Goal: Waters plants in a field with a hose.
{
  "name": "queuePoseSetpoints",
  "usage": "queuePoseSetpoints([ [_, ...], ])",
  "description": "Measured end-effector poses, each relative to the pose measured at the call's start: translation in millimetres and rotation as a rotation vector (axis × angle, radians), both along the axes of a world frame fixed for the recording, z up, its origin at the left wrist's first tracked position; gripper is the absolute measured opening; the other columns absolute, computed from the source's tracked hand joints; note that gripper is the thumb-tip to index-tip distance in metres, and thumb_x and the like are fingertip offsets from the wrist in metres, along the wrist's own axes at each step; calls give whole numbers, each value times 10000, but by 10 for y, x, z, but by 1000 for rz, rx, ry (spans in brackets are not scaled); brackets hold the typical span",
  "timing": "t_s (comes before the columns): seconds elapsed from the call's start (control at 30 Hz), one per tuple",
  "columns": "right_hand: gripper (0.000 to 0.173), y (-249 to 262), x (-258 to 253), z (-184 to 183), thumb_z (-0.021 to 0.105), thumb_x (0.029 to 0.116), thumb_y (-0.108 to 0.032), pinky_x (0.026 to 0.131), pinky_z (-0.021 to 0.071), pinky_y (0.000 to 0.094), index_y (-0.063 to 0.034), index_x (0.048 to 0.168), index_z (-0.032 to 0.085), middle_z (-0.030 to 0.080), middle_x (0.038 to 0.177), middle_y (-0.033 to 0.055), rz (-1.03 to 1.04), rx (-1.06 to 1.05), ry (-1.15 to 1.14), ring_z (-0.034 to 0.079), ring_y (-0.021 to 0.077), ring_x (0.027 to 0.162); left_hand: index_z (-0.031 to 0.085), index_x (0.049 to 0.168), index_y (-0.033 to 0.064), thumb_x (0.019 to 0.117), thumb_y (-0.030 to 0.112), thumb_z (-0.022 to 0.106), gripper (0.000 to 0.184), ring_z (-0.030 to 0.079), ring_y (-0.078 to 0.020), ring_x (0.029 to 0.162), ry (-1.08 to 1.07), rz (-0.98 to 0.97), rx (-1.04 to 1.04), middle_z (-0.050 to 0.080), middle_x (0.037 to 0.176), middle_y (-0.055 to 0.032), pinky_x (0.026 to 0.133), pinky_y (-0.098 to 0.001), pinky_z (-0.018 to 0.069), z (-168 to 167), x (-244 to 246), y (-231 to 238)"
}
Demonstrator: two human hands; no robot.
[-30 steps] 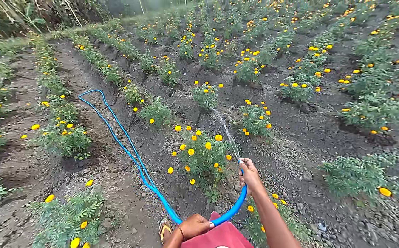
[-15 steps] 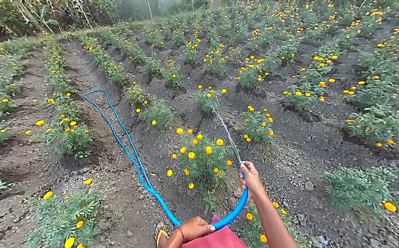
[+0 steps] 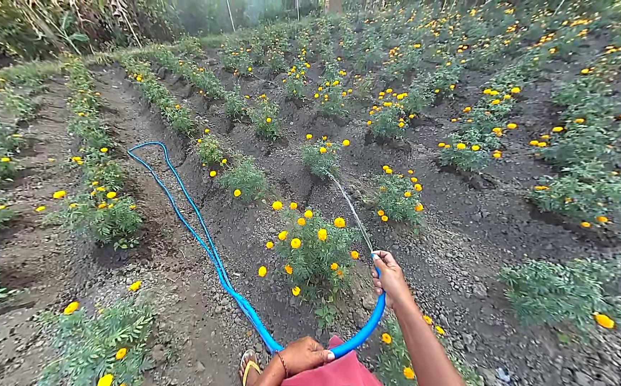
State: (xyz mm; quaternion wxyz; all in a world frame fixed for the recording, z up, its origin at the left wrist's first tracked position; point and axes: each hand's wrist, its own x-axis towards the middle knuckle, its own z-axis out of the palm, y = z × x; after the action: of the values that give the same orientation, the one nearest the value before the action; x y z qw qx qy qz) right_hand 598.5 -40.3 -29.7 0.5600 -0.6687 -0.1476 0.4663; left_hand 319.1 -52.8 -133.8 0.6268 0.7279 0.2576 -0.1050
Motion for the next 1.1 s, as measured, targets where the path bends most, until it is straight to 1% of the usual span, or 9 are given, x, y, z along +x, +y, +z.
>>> queuePoseSetpoints([
  [0.13,221,18,-13,23,412,1123,-222,346,302,208,-106,1286,506,406,639,-6,8,-10,-1,330,58,391,632,776,4,1062,496,424,605,562,-200,683,-21,0,8,572,695,-74,693,-473,469,-33,-11,12],
  [0.23,225,25,-18,9,412,1123,-224,339,297,207,-105,1288,509,402,627,-5,-1,-13,10,328,58,384,632,781,0,1063,497,424,608,563,-205,689,-12,-7,8,572,699,-78,700,-479,469,-45,-15,17],
  [0.33,209,22,-19,-1,413,1123,-224,334,299,208,-108,1271,503,386,610,-12,-13,-8,23,323,56,377,629,772,9,1064,497,421,606,552,-193,676,-12,-2,9,561,690,-67,687,-462,463,-32,-14,17],
  [0.43,202,21,-14,5,415,1122,-220,330,299,211,-110,1267,503,376,600,-13,-24,-3,28,319,58,371,628,775,12,1063,501,421,604,554,-198,681,-5,0,2,561,693,-68,695,-472,465,-34,-12,21],
  [0.57,204,16,-1,5,407,1123,-206,332,303,208,-105,1275,499,380,603,-14,-37,11,30,320,57,373,613,752,25,1059,509,420,605,547,-186,663,-24,3,10,548,677,-54,677,-460,461,-61,-9,29],
  [0.63,202,15,3,-2,409,1123,-208,334,303,211,-107,1273,497,377,606,-16,-45,18,27,319,57,375,616,766,20,1062,502,414,600,549,-191,675,-17,-4,11,554,691,-60,688,-466,462,-42,-4,39],
  [0.7,207,7,8,-4,410,1123,-211,338,304,215,-105,1278,497,378,611,-15,-42,20,16,320,61,380,645,802,-4,1064,495,414,609,580,-222,713,-8,-8,22,595,728,-93,722,-498,478,-25,4,49],
  [0.77,209,5,12,-5,409,1123,-215,338,305,214,-106,1279,495,380,609,-16,-38,20,10,321,59,379,659,830,-10,1065,497,405,614,593,-236,741,-2,-15,27,612,755,-107,745,-514,479,-25,9,57],
  [1.1,225,78,-16,15,419,1121,-220,345,304,211,-109,1296,507,396,626,-9,-19,7,-9,332,62,388,641,796,9,1062,505,410,608,571,-209,701,-30,1,22,582,714,-77,711,-486,472,-71,-13,64],
])
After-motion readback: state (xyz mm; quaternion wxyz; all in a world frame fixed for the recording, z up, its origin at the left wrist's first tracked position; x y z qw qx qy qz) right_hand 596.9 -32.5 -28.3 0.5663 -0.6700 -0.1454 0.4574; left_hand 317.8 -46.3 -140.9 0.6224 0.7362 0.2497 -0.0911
